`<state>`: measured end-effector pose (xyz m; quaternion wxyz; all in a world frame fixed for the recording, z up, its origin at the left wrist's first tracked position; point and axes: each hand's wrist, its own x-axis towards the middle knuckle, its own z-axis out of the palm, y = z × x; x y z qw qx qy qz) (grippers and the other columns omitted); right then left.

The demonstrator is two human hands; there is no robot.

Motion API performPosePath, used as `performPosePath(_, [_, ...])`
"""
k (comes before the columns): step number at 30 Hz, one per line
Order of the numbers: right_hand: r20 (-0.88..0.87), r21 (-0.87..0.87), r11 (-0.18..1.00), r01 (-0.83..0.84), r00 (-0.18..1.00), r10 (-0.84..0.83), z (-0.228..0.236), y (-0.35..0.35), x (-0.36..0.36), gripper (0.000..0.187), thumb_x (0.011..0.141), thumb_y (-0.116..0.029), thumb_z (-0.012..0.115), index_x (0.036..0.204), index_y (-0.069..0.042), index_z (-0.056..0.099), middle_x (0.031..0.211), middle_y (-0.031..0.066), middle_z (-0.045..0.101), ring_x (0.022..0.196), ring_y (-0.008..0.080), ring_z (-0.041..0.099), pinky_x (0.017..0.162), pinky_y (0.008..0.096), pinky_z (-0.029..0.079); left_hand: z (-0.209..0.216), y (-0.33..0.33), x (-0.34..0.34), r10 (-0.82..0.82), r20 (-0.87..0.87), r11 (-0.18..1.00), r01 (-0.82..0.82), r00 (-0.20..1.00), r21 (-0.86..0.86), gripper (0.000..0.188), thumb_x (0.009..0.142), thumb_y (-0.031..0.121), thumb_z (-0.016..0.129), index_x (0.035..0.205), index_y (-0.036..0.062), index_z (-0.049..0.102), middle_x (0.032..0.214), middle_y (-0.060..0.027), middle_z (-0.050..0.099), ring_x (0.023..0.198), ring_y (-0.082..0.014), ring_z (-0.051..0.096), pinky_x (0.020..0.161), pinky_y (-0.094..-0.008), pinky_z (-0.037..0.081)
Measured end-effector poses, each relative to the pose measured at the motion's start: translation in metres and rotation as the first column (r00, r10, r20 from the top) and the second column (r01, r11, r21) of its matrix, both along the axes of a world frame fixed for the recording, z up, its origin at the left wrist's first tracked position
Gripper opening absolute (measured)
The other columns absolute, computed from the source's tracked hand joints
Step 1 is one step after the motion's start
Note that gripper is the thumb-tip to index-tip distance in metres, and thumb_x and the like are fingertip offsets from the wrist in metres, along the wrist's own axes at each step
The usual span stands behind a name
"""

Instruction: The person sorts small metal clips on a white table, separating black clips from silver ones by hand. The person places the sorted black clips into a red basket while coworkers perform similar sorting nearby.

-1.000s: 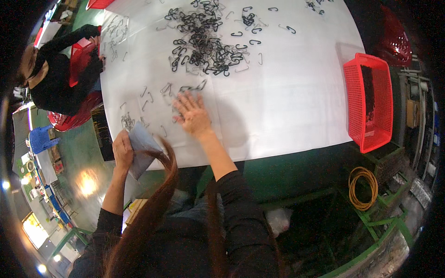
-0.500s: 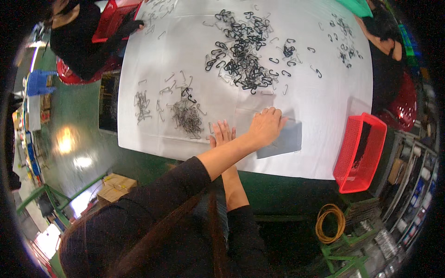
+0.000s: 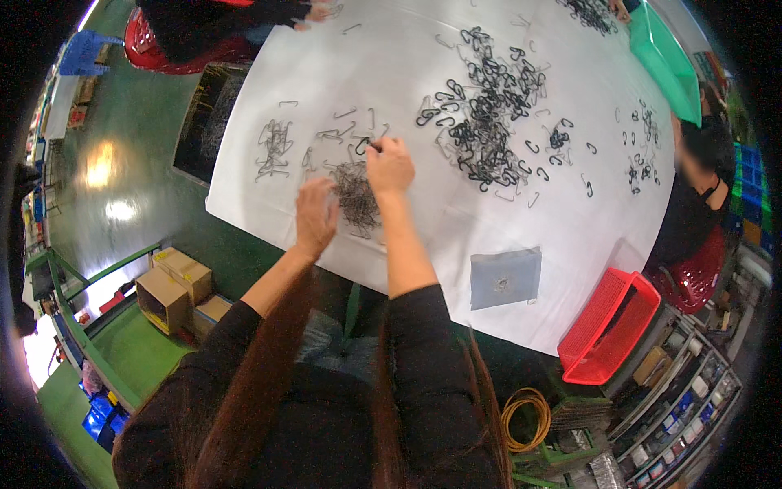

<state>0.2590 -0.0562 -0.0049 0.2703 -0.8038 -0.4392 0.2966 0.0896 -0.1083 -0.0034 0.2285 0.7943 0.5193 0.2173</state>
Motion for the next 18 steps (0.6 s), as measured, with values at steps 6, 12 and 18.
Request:
performPosePath(6, [-0.572, 0.249, 0.965, 0.085, 0.817, 0.076, 0.035, -0.031, 0.042, 0.016, 0.086, -0.015, 0.06, 0.091, -0.001, 0.064, 0.107, 0.0112, 0.061, 0.093, 0.0224, 0.061, 0.084, 0.0337, 0.047, -0.026, -0.046, 0.009, -0.764, -0.361, 0.586, 0.809, 0.535, -0.041, 0.057, 0.083, 0.026, 0.057, 0.137, 0.0235, 0.039, 0.148, 0.0001, 0.026, 0.14, -0.0232, 0.017, 0.112, -0.0551, 0.004])
performPosePath(12, [-0.981, 0.187, 0.907, 0.377, 0.12, 0.153, 0.073, -0.051, 0.067, 0.016, 0.087, -0.013, 0.053, 0.101, -0.007, 0.057, 0.109, 0.0109, 0.058, 0.096, 0.0245, 0.056, 0.085, 0.0382, 0.046, -0.045, -0.013, 0.073, -0.636, -0.426, 0.623, 0.754, 0.643, 0.208, 0.05, 0.09, 0.036, 0.044, 0.138, 0.026, 0.038, 0.149, 0.0006, 0.026, 0.14, -0.0199, 0.015, 0.111, -0.0551, -0.003])
performPosePath(18, [-0.99, 0.141, 0.897, 0.419, 0.051, 0.132, 0.09, -0.06, 0.071, 0.02, 0.085, -0.028, 0.054, 0.096, -0.012, 0.055, 0.099, 0.0087, 0.058, 0.086, 0.0255, 0.055, 0.07, 0.0355, 0.041, -0.045, 0.083, 0.09, -0.303, -0.309, 0.927, 0.354, 0.901, 0.125, 0.052, 0.089, 0.029, 0.042, 0.139, 0.016, 0.037, 0.148, -0.0026, 0.028, 0.141, -0.0224, 0.014, 0.112, -0.0562, 0.002])
